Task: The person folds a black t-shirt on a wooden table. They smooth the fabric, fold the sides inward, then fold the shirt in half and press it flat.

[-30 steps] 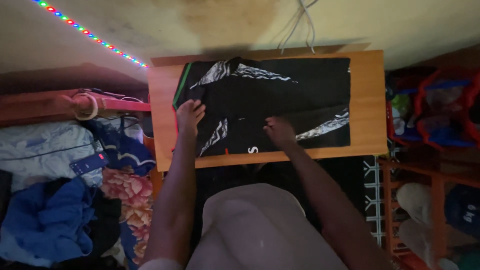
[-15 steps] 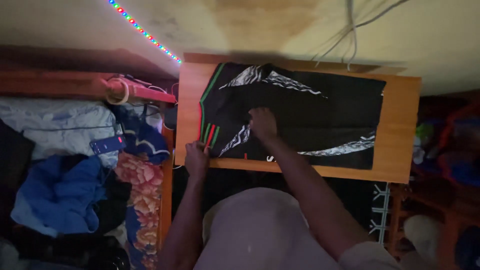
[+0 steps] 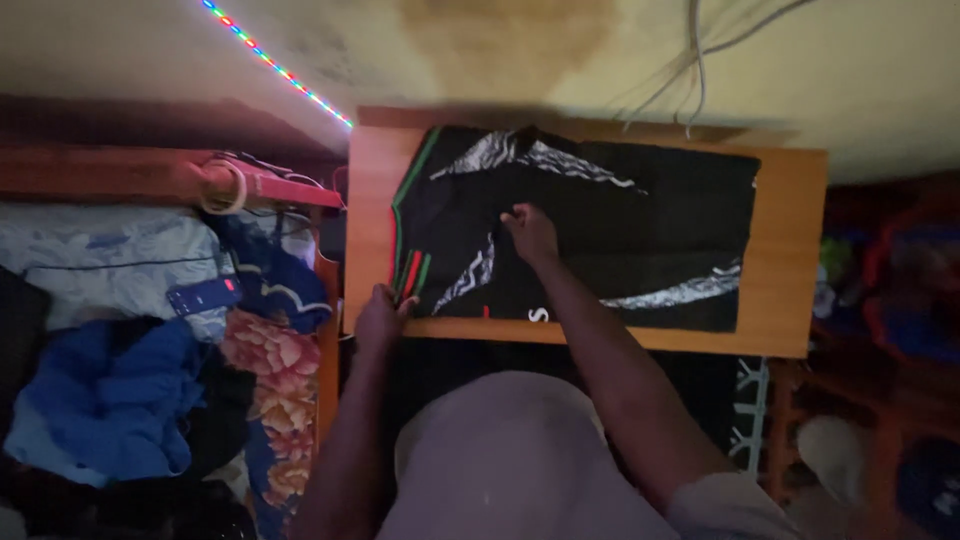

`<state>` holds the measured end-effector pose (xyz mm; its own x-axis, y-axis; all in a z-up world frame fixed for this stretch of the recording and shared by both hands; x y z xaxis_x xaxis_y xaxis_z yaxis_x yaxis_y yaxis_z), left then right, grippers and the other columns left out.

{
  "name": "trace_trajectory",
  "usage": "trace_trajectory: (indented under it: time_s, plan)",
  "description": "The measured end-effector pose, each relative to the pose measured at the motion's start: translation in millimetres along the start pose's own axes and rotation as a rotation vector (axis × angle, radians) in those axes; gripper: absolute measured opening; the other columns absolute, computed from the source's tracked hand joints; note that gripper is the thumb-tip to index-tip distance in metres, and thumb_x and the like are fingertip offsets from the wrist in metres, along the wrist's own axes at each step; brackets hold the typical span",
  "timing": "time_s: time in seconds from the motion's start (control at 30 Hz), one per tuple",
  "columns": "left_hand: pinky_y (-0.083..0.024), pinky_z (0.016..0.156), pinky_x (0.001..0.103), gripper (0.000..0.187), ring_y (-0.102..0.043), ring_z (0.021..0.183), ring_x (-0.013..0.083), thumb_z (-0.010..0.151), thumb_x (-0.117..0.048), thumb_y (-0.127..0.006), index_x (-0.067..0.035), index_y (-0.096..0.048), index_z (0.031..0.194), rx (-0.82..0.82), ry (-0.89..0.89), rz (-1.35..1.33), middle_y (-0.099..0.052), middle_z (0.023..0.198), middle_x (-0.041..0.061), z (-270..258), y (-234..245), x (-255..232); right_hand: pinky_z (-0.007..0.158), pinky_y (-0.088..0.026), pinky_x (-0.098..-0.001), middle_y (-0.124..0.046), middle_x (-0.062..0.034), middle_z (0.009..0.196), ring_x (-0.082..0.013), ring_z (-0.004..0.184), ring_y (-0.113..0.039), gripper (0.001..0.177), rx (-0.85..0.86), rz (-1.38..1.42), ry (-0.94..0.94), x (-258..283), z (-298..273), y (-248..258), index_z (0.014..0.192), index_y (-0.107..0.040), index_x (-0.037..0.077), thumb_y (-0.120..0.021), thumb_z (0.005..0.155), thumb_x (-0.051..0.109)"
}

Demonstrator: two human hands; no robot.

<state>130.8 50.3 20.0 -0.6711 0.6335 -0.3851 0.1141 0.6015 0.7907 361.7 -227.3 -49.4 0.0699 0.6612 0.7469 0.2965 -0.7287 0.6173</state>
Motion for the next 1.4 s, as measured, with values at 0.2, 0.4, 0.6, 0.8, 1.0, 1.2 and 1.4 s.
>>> trace_trajectory:
  time_s: [0.2, 0.4, 0.6, 0.8, 1.0, 1.2, 1.4]
  plan:
    - [-0.053, 0.076, 0.053, 0.037, -0.070, 0.090, 0.0421, 0.093, -0.044, -0.075, -0.007, -0.074, 0.094, 0.031, -0.124, 0.026, -0.073, 0.093, 0.021, 27.6, -10.1, 47.2, 0.090, -0.055, -0.0434, -0.071, -0.0118, 0.118, -0.0300, 0.108, -0.069, 0.039, -0.241, -0.061, -0.119, -33.8, -82.0, 71.7, 0.123, -0.070, 0.013, -0.074, 0.095, 0.039]
    - [-0.053, 0.077, 0.050, 0.033, -0.070, 0.089, 0.0398, 0.094, -0.037, -0.078, -0.005, -0.073, 0.099, -0.065, -0.117, -0.098, -0.073, 0.095, 0.020, 14.5, -9.0, 48.1, 0.105, -0.042, -0.0551, -0.060, -0.0185, 0.135, -0.0417, 0.127, -0.052, 0.057, -0.656, -0.462, -0.497, -156.0, -164.7, 210.3, 0.135, -0.060, 0.009, -0.082, 0.087, 0.031]
    - [-0.055, 0.072, 0.045, 0.033, -0.074, 0.075, 0.0333, 0.092, -0.033, -0.079, -0.001, -0.073, 0.100, 0.053, -0.022, -0.229, -0.074, 0.082, 0.021, 15.6, -23.9, 50.7, 0.104, -0.042, -0.0559, -0.057, -0.0245, 0.133, -0.0464, 0.123, -0.052, 0.071, -0.561, -0.497, -0.496, -197.5, -194.8, 275.7, 0.139, -0.054, 0.001, -0.082, 0.085, 0.039]
    - [-0.055, 0.075, 0.043, 0.030, -0.074, 0.081, 0.0292, 0.095, -0.028, -0.077, 0.002, -0.074, 0.103, -0.036, -0.163, -0.229, -0.074, 0.088, 0.019, 20.1, -10.6, 45.8, 0.093, -0.053, -0.0511, -0.072, -0.0181, 0.109, -0.0369, 0.106, -0.068, 0.035, -0.204, -0.628, -0.624, -217.1, -189.5, 294.4, 0.103, -0.074, 0.004, -0.072, 0.098, 0.038]
    - [-0.051, 0.061, 0.040, 0.031, -0.065, 0.066, 0.0237, 0.098, -0.032, -0.072, -0.002, -0.070, 0.103, 0.151, 0.095, -0.619, -0.069, 0.081, 0.012, 24.7, -16.8, 42.7, 0.083, -0.057, -0.0466, -0.075, -0.0170, 0.097, -0.0349, 0.094, -0.073, 0.023, -0.339, -0.548, -0.411, -224.9, -199.8, 310.5, 0.093, -0.079, 0.006, -0.074, 0.095, 0.029]
    - [-0.048, 0.051, 0.034, 0.029, -0.062, 0.059, 0.0181, 0.101, -0.028, -0.070, -0.002, -0.073, 0.090, 0.198, -0.210, -0.234, -0.067, 0.072, 0.010, 31.7, -16.4, 39.7, 0.078, -0.057, -0.0400, -0.075, -0.0149, 0.091, -0.0295, 0.088, -0.073, 0.015, -0.445, -0.129, -0.070, -230.3, -186.7, 323.6, 0.097, -0.076, 0.005, -0.071, 0.097, 0.019]
    - [-0.048, 0.051, 0.032, 0.021, -0.063, 0.059, 0.0165, 0.096, -0.026, -0.074, -0.006, -0.068, 0.097, 0.141, 0.116, -0.707, -0.067, 0.078, 0.007, 19.3, -22.3, 48.0, 0.074, -0.053, -0.0354, -0.073, -0.0099, 0.089, -0.0214, 0.083, -0.069, 0.018, -0.353, 0.083, -0.421, -245.5, -208.1, 320.6, 0.098, -0.077, 0.004, -0.070, 0.096, 0.020]
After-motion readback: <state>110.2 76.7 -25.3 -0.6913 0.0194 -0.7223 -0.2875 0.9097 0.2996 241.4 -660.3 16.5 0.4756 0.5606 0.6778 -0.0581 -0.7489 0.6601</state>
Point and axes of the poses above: each hand's wrist, its own z-axis towards the middle knuckle, its own y-axis out of the back of the hand, x = y × z, the point moved 3 cm from there along z, towards the middle knuckle
